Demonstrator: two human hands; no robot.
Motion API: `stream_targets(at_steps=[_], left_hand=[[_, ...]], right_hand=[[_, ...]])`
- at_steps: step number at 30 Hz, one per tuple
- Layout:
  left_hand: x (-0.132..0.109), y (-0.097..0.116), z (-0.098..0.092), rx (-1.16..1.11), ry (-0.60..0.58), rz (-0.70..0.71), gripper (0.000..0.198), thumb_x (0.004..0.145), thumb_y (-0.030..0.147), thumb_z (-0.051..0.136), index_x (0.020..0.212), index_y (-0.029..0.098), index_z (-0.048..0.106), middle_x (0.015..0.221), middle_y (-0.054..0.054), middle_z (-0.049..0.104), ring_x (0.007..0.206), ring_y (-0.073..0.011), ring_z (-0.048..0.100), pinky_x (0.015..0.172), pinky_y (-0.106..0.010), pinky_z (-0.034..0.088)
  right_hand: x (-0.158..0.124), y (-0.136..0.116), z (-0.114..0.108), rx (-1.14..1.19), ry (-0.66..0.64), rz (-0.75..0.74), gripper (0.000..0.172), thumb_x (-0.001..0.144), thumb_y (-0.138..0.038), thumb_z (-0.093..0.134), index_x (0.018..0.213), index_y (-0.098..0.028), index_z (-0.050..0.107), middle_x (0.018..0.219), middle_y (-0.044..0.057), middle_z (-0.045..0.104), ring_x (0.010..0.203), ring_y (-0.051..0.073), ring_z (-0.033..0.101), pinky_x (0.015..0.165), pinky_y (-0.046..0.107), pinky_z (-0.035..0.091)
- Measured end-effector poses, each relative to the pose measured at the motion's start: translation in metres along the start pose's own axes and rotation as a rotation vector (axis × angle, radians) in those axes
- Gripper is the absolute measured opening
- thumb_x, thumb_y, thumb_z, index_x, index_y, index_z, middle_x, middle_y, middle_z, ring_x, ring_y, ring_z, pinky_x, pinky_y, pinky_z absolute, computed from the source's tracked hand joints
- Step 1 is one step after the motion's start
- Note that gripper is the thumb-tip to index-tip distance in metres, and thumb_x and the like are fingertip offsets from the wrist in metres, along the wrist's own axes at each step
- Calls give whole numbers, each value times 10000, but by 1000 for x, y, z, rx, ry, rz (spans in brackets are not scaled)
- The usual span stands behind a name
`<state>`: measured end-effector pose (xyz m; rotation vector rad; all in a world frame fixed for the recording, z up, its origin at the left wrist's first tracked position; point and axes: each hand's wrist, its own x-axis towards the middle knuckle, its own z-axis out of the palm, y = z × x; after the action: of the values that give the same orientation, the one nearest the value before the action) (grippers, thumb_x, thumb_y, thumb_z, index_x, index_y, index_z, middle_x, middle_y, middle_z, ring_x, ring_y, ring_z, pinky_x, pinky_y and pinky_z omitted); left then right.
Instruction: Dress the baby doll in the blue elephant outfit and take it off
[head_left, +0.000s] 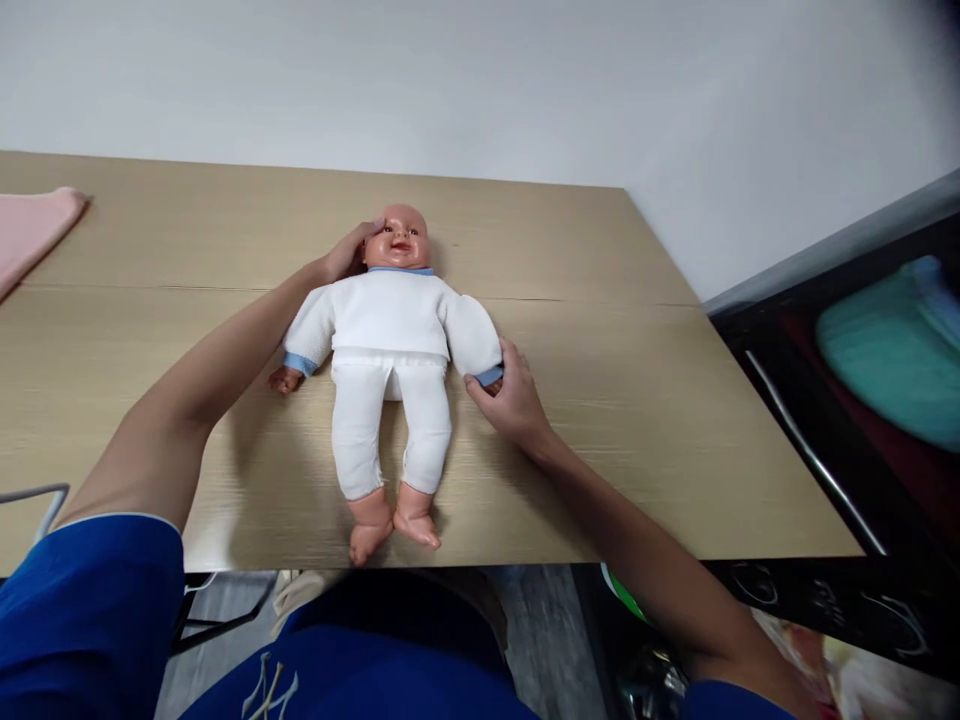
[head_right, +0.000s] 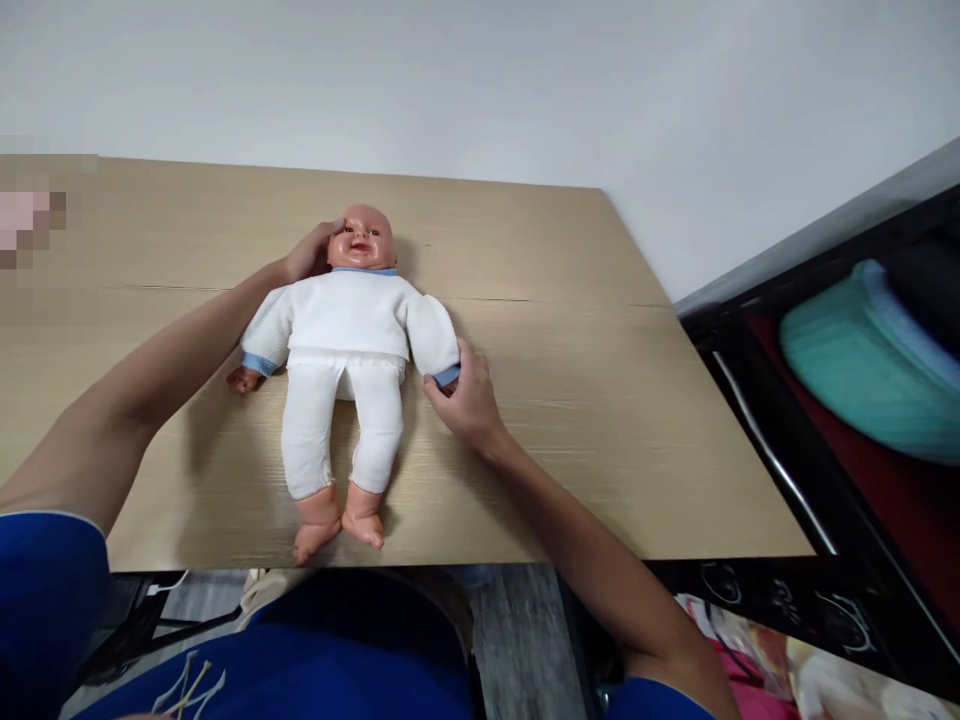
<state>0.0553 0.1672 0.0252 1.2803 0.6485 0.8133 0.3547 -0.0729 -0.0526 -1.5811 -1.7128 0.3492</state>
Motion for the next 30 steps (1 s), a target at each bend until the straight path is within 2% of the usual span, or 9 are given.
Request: stream_targets(at_steps=[3, 7, 12, 14, 17, 22, 25, 27, 30], left_hand=[[-3, 6, -8, 99, 79, 3, 547, 993, 747, 780, 1050, 204, 822, 1144, -172, 895, 1393, -434, 778, 1331, -581, 560], [-5, 17, -19, 332, 376, 111, 380, 1018, 580, 875, 1006, 233, 719, 1090, -68, 805, 1369, -297, 657, 1300, -467, 477], [-20, 38, 4, 389, 637, 360, 211, 1277, 170, 562, 1092, 224, 476, 1051, 62, 626, 1156, -88, 403, 1214, -300, 277], [-43, 45, 39, 340, 547, 413, 232, 1301, 174, 475, 1086, 251, 434, 1065, 44, 615, 1182, -109, 416, 1207, -328, 279], [-105, 52, 113, 339, 397, 491, 234, 1235, 331, 666, 1049, 286, 532, 1087, -18, 661, 1209, -218, 563, 1176, -422, 402], [-238, 35, 227, 588, 86, 429, 432, 1180, 679, 632, 952, 316, 686, 919, -64, 738, 944, -301, 729, 1000, -552, 615], [-294, -6, 259, 712, -411, 442, 506, 1098, 760, 627, 794, 360, 687, 753, -70, 695, 750, -313, 691, 891, -610, 626], [-317, -46, 268, 727, -636, 338, 493, 1062, 744, 680, 730, 381, 676, 706, -66, 651, 742, -331, 694, 900, -625, 645], [-340, -109, 267, 710, -566, 217, 468, 1083, 641, 675, 723, 342, 653, 761, -82, 691, 809, -336, 736, 949, -607, 660]], right_hand=[[4, 5, 3, 4, 19, -13, 739, 916, -453, 784, 1571, -180, 581, 1454, 238, 752, 1376, 442, 689, 1223, 700, 565], [9, 10, 9, -6, 14, -49, 762, 936, -420, 786, 1623, -196, 543, 1529, 242, 733, 1418, 443, 667, 1254, 698, 539], [16, 0, 7, -50, 27, -43, 935, 962, -422, 793, 1747, -143, 368, 1710, 316, 584, 1595, 465, 562, 1357, 731, 426], [12, -14, -4, -69, 92, -37, 972, 997, -444, 753, 1791, -151, 276, 1761, 320, 521, 1642, 474, 519, 1373, 776, 384], [-23, -38, -29, -70, 211, -67, 842, 1091, -497, 610, 1813, -229, 269, 1797, 270, 480, 1685, 488, 473, 1351, 831, 383], [-173, -41, -42, 27, 179, -3, 499, 1112, -588, 493, 1502, -312, 637, 1418, 212, 730, 1455, 487, 663, 1217, 829, 510], [-259, -29, -23, 79, -73, -33, 312, 950, -675, 691, 1017, -370, 690, 911, 96, 748, 942, 380, 749, 997, 718, 647], [-290, -23, -8, 74, -83, -7, 283, 964, -637, 676, 975, -354, 680, 917, 101, 763, 907, 364, 747, 948, 688, 669], [-302, -16, 10, -34, 33, 141, 370, 1010, -536, 669, 1260, -271, 730, 1289, 224, 789, 1253, 446, 734, 1109, 754, 614]])
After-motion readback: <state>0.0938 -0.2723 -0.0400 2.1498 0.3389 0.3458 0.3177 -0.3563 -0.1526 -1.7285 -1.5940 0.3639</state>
